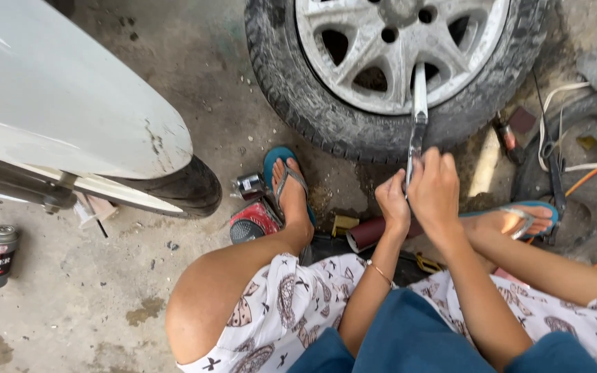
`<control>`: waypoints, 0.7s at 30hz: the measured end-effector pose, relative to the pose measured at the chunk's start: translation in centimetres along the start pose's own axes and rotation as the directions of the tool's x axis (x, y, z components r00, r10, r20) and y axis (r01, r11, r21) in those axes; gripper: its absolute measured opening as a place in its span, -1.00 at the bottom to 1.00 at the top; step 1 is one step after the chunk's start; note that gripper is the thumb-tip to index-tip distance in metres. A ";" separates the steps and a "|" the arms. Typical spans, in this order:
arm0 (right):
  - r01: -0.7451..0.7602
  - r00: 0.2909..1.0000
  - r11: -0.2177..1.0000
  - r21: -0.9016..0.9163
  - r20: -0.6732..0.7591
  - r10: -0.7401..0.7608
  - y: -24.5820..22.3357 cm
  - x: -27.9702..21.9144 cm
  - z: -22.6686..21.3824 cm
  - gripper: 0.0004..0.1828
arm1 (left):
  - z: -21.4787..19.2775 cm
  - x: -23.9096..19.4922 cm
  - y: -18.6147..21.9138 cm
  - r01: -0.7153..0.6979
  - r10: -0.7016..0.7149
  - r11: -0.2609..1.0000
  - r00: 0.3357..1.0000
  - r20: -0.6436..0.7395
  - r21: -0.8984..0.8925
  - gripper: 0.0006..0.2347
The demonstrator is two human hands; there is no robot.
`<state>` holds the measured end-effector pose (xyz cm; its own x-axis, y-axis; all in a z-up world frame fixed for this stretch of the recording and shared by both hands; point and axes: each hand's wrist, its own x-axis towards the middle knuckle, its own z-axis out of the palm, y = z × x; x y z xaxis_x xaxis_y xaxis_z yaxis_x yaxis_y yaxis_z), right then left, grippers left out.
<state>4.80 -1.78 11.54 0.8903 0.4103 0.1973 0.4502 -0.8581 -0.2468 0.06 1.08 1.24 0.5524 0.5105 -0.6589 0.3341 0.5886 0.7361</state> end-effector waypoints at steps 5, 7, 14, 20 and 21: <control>-0.008 1.000 0.999 0.053 0.013 0.008 1.0 1.0 0.6 -0.78 | 0.5 -0.1 0.1 0.000 0.000 0.999 1.000 -0.017 -0.034 -0.62; -0.032 0.999 0.993 0.110 -0.006 0.033 1.0 0.6 0.8 -0.79 | 0.0 -0.2 -0.7 -0.014 0.013 1.000 1.000 -0.017 -0.015 -0.62; -0.018 1.000 1.000 0.022 0.022 0.017 0.7 1.3 0.3 -0.78 | 0.7 0.6 -1.2 -0.019 0.019 1.000 0.999 -0.035 0.011 -0.61; -0.079 0.996 0.997 0.016 0.031 0.078 -1.0 -0.2 -0.5 -0.79 | 0.3 0.3 -0.3 -0.040 0.041 0.998 0.998 -0.046 0.041 -0.59; -0.087 0.994 0.996 -0.002 0.062 0.087 -0.9 -1.3 -0.6 -0.76 | 0.1 -0.2 -0.9 -0.023 0.026 0.999 0.998 -0.061 0.047 -0.59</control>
<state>3.22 -1.74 12.09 0.9285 0.3529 0.1159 0.3712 -0.8912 -0.2608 -0.27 0.37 0.73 0.5134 0.5627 -0.6479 0.3568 0.5467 0.7575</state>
